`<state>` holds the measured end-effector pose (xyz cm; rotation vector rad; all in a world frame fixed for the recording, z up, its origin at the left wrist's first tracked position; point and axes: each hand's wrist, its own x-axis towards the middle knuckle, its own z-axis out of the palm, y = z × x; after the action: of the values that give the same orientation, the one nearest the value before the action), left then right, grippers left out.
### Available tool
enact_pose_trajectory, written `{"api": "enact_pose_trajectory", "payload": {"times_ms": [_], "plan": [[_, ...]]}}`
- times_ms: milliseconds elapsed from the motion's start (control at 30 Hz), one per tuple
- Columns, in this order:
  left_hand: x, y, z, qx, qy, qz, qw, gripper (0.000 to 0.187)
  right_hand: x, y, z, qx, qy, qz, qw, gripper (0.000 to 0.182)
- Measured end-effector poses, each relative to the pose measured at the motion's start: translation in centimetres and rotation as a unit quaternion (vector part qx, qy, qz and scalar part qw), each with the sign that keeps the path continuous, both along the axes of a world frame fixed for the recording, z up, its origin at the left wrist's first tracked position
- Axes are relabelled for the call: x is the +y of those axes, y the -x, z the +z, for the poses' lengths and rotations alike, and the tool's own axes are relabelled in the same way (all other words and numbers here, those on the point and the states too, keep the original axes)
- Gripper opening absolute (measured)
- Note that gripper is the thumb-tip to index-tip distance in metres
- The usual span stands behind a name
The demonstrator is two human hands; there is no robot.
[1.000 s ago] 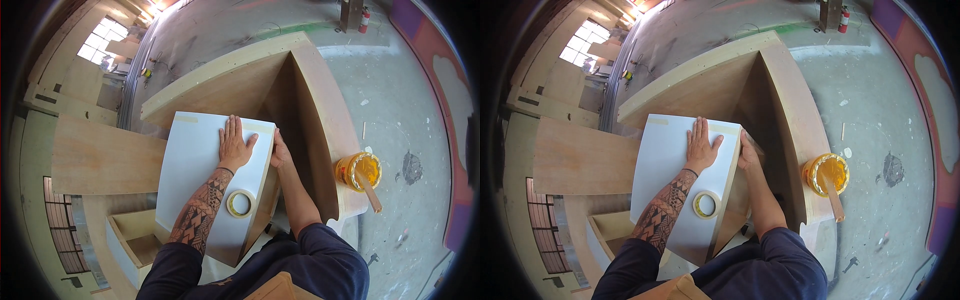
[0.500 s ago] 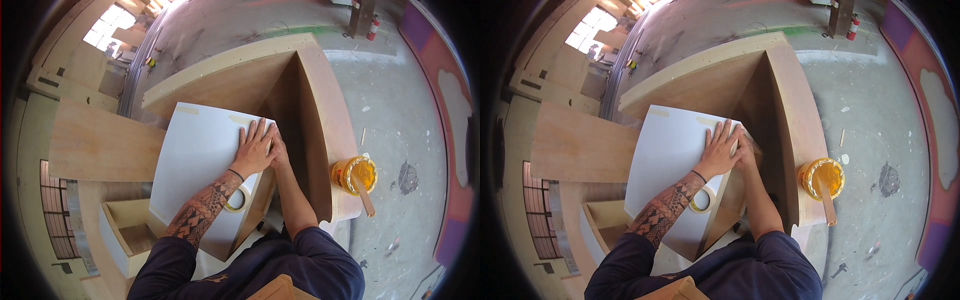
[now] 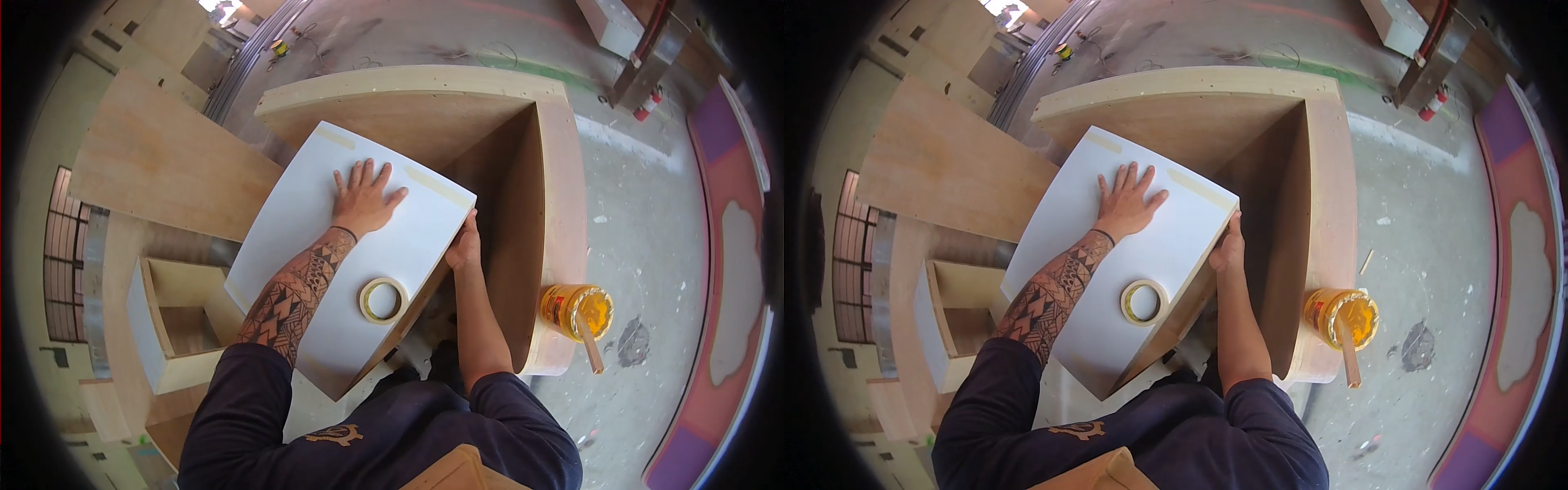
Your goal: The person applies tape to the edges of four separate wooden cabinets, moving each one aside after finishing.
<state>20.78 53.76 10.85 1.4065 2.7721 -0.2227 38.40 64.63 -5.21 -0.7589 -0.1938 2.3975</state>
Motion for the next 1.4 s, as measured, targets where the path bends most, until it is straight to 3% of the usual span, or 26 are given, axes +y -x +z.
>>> {"api": "enact_pose_trajectory", "payload": {"times_ms": [67, 133, 200, 367, 400, 567, 667, 700, 767, 833, 867, 967, 1000, 1033, 1067, 1100, 1133, 1167, 1200, 1233, 1267, 1333, 1367, 1400], "plan": [[1.0, -2.5, 0.1, -0.028, -0.081, -0.058, 0.995, 0.084, 0.3, 0.1, -0.1, 0.037, 0.002, 0.011, 0.999, 0.070], [1.7, -5.5, -0.8, -0.107, -0.096, -0.134, 0.981, 0.083, 0.0, 0.2, 0.4, 0.075, 0.013, 0.008, 0.997, 0.071], [1.5, -7.0, -1.9, -0.098, -0.090, -0.145, 0.980, 0.080, 0.2, 0.2, -0.7, 0.113, 0.000, 0.008, 0.994, 0.070], [-1.5, -0.2, 0.6, -0.057, -0.042, -0.052, 0.996, 0.073, 0.9, 0.1, -1.0, 0.087, 0.025, 0.034, 0.995, 0.075], [-2.8, 1.1, 1.2, -0.067, -0.020, -0.019, 0.997, 0.073, 1.2, 0.2, -0.7, 0.039, 0.026, 0.040, 0.998, 0.073], [-18.7, 4.8, 3.0, -0.049, -0.194, 0.107, 0.974, 0.071, 2.9, -0.4, -3.4, 0.009, -0.012, 0.110, 0.994, 0.064], [-32.7, 5.9, 2.4, -0.041, -0.263, 0.259, 0.928, 0.067, 2.8, -3.6, -5.6, -0.042, -0.155, 0.150, 0.976, 0.049], [-38.0, 6.0, 1.0, 0.002, -0.269, 0.302, 0.915, 0.062, 1.2, -4.7, -2.9, -0.192, -0.128, 0.113, 0.966, 0.051], [-48.2, 4.8, -1.3, 0.009, -0.336, 0.384, 0.860, 0.060, -1.7, -6.9, -0.8, -0.353, -0.309, 0.042, 0.882, 0.057], [-57.5, 2.8, -5.1, -0.020, -0.437, 0.395, 0.808, 0.059, -5.4, -9.4, 0.9, -0.376, -0.489, -0.038, 0.786, 0.055], [-61.1, 1.3, -6.7, -0.053, -0.421, 0.442, 0.790, 0.057, -7.9, -9.6, 2.7, -0.372, -0.498, -0.038, 0.782, 0.055], [-68.8, -4.0, -12.9, -0.190, -0.442, 0.503, 0.718, 0.052, -17.3, -9.9, 10.0, -0.364, -0.742, 0.050, 0.560, 0.053], [-70.7, -5.9, -16.4, -0.236, -0.451, 0.538, 0.672, 0.047, -19.4, -9.3, 10.5, -0.364, -0.746, 0.039, 0.557, 0.053], [-71.9, -8.2, -19.2, -0.259, -0.488, 0.519, 0.652, 0.048, -21.2, -8.8, 10.9, -0.408, -0.810, 0.070, 0.415, 0.053], [-72.6, -10.9, -20.4, -0.314, -0.513, 0.513, 0.612, 0.035, -22.6, -8.6, 11.4, -0.442, -0.853, 0.104, 0.259, 0.054], [-73.0, -13.2, -20.5, -0.339, -0.442, 0.534, 0.636, 0.037, -22.7, -8.2, 10.4, -0.469, -0.836, 0.103, 0.265, 0.049], [-73.6, -15.3, -20.1, -0.349, -0.370, 0.508, 0.695, 0.035, -22.1, -7.9, 9.2, -0.464, -0.844, 0.100, 0.250, 0.049], [-74.9, -17.9, -21.5, -0.246, -0.275, 0.376, 0.850, 0.034, -21.5, -7.5, 8.0, -0.465, -0.833, 0.076, 0.291, 0.044], [-76.0, -20.8, -23.8, -0.190, -0.273, 0.335, 0.882, 0.036, -21.6, -7.0, 7.8, -0.466, -0.817, 0.054, 0.335, 0.038], [-76.7, -22.5, -23.1, -0.219, -0.232, 0.314, 0.894, 0.031, -22.3, -6.3, 8.5, -0.470, -0.815, 0.038, 0.335, 0.031], [-76.1, -23.6, -21.0, -0.338, -0.297, 0.471, 0.759, 0.040, -21.8, -6.0, 8.2, -0.467, -0.820, 0.036, 0.330, 0.031], [-77.5, -25.0, -19.9, -0.408, -0.336, 0.530, 0.663, 0.051, -20.1, -5.7, 7.2, -0.498, -0.801, 0.084, 0.322, 0.027], [-78.1, -24.6, -20.6, -0.413, -0.340, 0.530, 0.658, 0.051, -21.6, -4.9, 8.5, -0.497, -0.792, 0.057, 0.351, 0.022], [-78.8, -24.1, -21.4, -0.410, -0.329, 0.534, 0.662, 0.052, -22.7, -4.0, 9.8, -0.496, -0.795, 0.058, 0.343, 0.022]]}}
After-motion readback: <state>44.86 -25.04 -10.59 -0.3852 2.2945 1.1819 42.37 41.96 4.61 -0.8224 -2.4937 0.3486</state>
